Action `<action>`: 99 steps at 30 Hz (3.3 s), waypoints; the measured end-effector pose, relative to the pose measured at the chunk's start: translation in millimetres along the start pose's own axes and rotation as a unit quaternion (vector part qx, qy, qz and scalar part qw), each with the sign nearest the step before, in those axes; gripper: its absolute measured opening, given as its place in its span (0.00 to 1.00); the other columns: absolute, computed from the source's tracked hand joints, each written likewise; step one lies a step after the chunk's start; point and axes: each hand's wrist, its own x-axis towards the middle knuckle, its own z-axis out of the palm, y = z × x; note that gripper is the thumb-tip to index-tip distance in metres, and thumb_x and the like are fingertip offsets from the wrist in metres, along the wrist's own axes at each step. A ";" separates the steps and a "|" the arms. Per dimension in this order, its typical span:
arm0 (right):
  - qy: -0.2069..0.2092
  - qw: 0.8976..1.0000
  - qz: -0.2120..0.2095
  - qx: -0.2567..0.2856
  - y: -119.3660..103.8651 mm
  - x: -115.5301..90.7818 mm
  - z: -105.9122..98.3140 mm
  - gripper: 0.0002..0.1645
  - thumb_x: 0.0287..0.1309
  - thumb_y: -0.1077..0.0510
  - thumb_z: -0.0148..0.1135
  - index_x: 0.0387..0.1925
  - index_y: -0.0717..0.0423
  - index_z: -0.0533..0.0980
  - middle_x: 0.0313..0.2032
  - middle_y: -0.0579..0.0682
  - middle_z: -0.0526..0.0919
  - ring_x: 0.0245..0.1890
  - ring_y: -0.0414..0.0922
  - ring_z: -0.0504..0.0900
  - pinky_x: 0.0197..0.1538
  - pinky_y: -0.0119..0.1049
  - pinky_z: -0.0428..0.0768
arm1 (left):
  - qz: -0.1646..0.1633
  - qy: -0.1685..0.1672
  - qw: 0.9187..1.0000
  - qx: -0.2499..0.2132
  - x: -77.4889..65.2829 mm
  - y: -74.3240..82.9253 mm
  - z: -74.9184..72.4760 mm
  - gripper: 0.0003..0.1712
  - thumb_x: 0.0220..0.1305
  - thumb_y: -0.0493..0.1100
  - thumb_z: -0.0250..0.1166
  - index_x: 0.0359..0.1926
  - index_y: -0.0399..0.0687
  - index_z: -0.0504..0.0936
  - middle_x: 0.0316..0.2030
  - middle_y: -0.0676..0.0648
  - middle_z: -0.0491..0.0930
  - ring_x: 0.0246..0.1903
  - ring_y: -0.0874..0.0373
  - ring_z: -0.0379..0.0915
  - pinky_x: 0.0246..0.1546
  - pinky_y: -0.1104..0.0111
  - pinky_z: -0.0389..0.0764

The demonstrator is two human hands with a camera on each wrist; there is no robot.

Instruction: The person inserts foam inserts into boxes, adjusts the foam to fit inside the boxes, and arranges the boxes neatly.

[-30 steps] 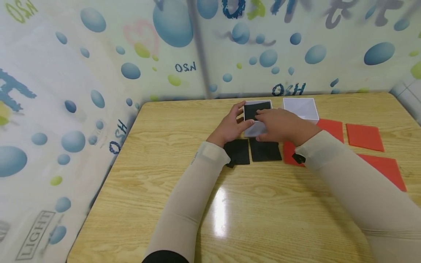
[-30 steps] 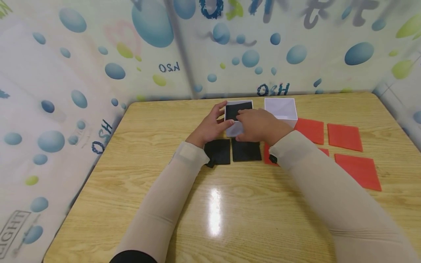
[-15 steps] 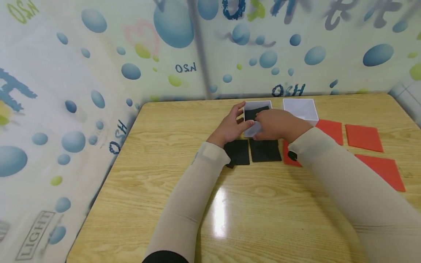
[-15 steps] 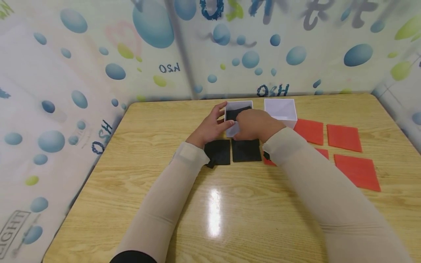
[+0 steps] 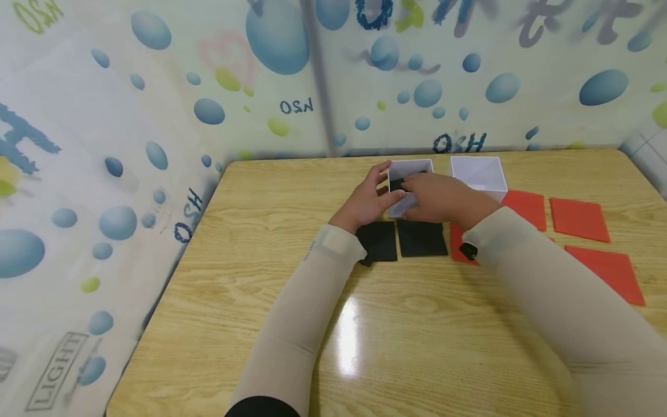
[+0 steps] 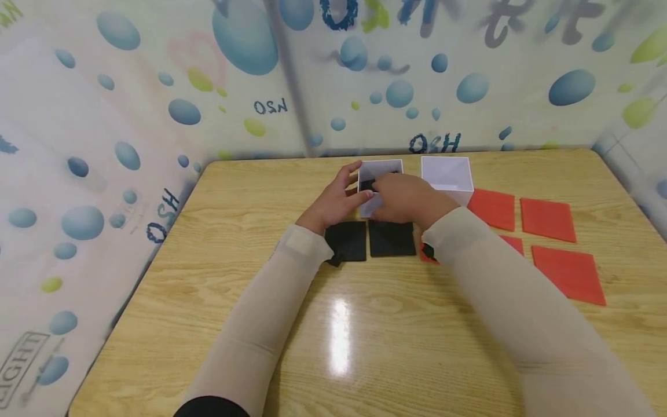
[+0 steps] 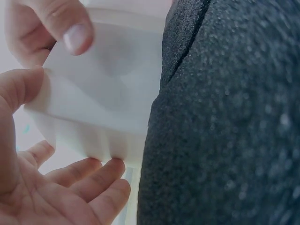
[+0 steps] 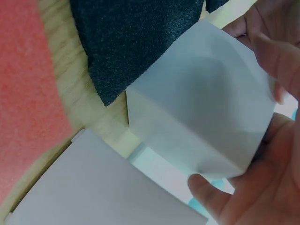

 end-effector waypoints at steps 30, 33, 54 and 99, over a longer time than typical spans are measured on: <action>0.105 0.980 -0.063 0.155 -27.5 -52.6 11.7 0.35 0.64 0.48 0.74 0.65 0.64 0.78 0.63 0.60 0.81 0.66 0.59 0.78 0.69 0.59 0.75 | 0.021 0.012 0.999 0.033 1.1 -0.8 -0.5 0.46 0.77 0.50 0.65 0.85 0.59 0.48 0.82 0.45 0.54 0.78 0.45 0.60 0.76 0.56 0.67; 0.100 0.980 -0.072 0.158 -27.6 -48.4 16.5 0.35 0.63 0.48 0.75 0.65 0.64 0.78 0.64 0.60 0.82 0.67 0.59 0.78 0.70 0.59 0.74 | 0.021 0.013 0.999 0.030 1.4 -0.4 -1.2 0.47 0.76 0.50 0.65 0.85 0.60 0.48 0.82 0.46 0.55 0.78 0.45 0.61 0.75 0.56 0.68; 0.048 0.992 -0.042 0.110 -40.7 -31.1 47.2 0.45 0.54 0.44 0.82 0.66 0.63 0.75 0.64 0.57 0.80 0.64 0.54 0.79 0.70 0.55 0.75 | 0.012 0.000 1.000 0.009 1.9 -1.3 -1.5 0.47 0.76 0.50 0.66 0.84 0.62 0.48 0.82 0.47 0.55 0.77 0.45 0.62 0.73 0.54 0.71; 0.014 0.997 -0.038 0.072 -48.8 -23.5 58.4 0.57 0.47 0.43 0.85 0.73 0.63 0.69 0.68 0.62 0.75 0.65 0.58 0.78 0.69 0.56 0.76 | -0.008 0.009 1.000 -0.003 1.4 0.2 1.8 0.47 0.75 0.49 0.66 0.84 0.68 0.49 0.82 0.49 0.55 0.78 0.48 0.61 0.72 0.51 0.72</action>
